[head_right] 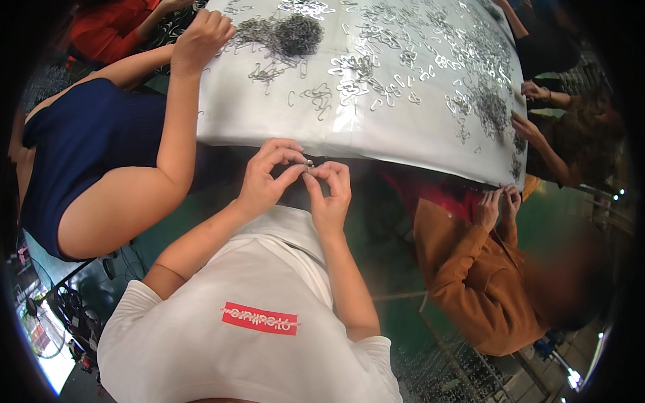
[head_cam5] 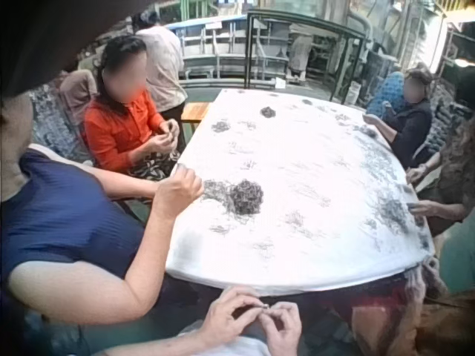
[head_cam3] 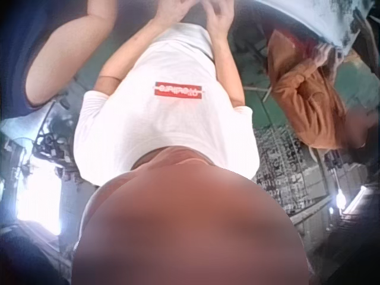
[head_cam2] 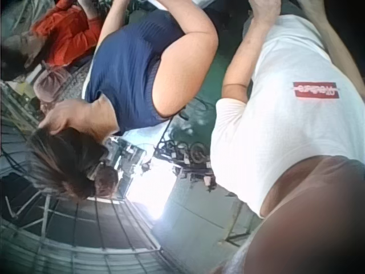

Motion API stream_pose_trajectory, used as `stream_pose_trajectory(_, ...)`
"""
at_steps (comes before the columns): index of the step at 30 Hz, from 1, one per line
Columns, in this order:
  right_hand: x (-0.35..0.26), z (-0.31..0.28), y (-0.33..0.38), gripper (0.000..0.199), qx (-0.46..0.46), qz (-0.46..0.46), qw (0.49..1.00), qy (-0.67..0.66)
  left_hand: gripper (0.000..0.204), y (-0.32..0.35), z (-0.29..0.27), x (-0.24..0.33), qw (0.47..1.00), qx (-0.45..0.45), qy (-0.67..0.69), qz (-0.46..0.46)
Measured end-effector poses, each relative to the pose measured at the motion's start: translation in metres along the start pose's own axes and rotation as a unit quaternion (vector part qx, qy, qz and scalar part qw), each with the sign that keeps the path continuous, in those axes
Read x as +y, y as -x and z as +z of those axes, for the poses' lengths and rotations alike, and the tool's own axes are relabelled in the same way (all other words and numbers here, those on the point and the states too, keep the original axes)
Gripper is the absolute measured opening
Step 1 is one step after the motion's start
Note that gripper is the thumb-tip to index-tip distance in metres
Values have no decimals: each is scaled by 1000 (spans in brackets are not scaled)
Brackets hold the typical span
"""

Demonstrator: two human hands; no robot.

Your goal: The person repeatedly picks small metal hooks from a white table, links them by hand into a chain, and hangs the chain on a metal rack. The process is repeated continuously with other workers also assembling hooks at the same table.

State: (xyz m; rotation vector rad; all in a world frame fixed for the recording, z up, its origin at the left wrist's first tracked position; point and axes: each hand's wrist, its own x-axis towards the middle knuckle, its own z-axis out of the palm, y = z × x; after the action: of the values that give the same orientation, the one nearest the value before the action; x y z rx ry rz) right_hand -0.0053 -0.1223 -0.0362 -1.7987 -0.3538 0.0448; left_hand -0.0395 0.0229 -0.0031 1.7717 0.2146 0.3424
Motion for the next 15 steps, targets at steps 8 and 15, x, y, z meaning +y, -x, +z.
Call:
stream_pose_trajectory(8,33,23,-86,13,-115,-52,989,79,15,13,-19,-12,998,27,-47,34)
stream_pose_trajectory(15,77,114,-211,10,-225,-137,913,311,17,12,-25,-11,995,70,-58,45)
